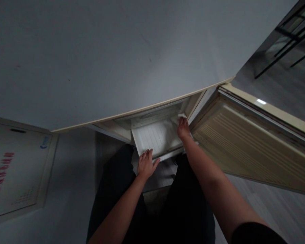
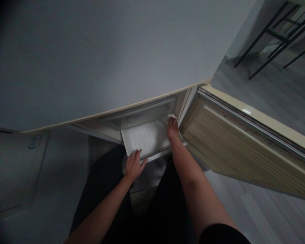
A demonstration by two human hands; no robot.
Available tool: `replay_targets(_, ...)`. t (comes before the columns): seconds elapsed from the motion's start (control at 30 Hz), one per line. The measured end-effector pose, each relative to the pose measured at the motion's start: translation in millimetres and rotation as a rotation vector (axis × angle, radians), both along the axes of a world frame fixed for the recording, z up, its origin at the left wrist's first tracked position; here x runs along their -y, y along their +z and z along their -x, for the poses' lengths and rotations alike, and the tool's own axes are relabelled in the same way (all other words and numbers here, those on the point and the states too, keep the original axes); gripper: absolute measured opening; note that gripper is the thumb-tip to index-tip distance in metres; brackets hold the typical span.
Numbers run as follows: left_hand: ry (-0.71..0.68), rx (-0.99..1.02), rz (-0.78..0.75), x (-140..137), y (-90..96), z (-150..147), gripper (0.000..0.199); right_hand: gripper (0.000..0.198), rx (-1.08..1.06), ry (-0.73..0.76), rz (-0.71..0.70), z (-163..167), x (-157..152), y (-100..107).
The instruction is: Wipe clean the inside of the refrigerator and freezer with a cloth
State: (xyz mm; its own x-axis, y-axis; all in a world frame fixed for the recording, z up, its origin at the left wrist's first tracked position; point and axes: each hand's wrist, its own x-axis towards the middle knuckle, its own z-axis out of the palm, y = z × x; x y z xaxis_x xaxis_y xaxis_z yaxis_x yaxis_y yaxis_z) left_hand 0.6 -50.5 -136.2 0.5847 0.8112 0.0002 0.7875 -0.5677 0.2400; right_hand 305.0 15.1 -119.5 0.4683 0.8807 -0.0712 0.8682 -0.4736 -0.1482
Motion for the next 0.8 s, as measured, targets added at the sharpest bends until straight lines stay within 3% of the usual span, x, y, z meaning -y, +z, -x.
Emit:
replay_targets(0.1, 0.008, -0.007, -0.004, 0.0, -1.7, 0.3, 0.068, 0.063, 0.044, 0.0, 0.089, 1.1, -2.3, -0.9)
replay_targets(0.23, 0.027, 0.023, 0.013, 0.4, -2.1, 0.3, 0.067, 0.068, 0.033, -0.002, 0.172, -4.0, 16.9, 10.6)
replay_targets(0.43, 0.106, 0.299, 0.155, 0.1, 0.4, -0.5, 0.058, 0.055, 0.016, 0.14, 0.255, -14.4, 81.0, 43.0)
replay_targets(0.57, 0.215, 0.44, 0.191, -6.4, -2.8, 0.1, 0.05, 0.046, 0.037, 0.068, 0.288, -11.4, 134.7, 60.2)
replay_targets(0.7, 0.394, 0.591, 0.19, -21.0, -11.3, -1.4, 0.035, 0.048, 0.027, 0.002, 0.231, 36.1, 164.8, 58.0)
replay_targets(0.8, 0.479, 0.692, 0.179, -28.8, -13.0, -5.1, 0.03, 0.051, -0.082, 0.12, 0.152, 105.7, 159.3, 45.5)
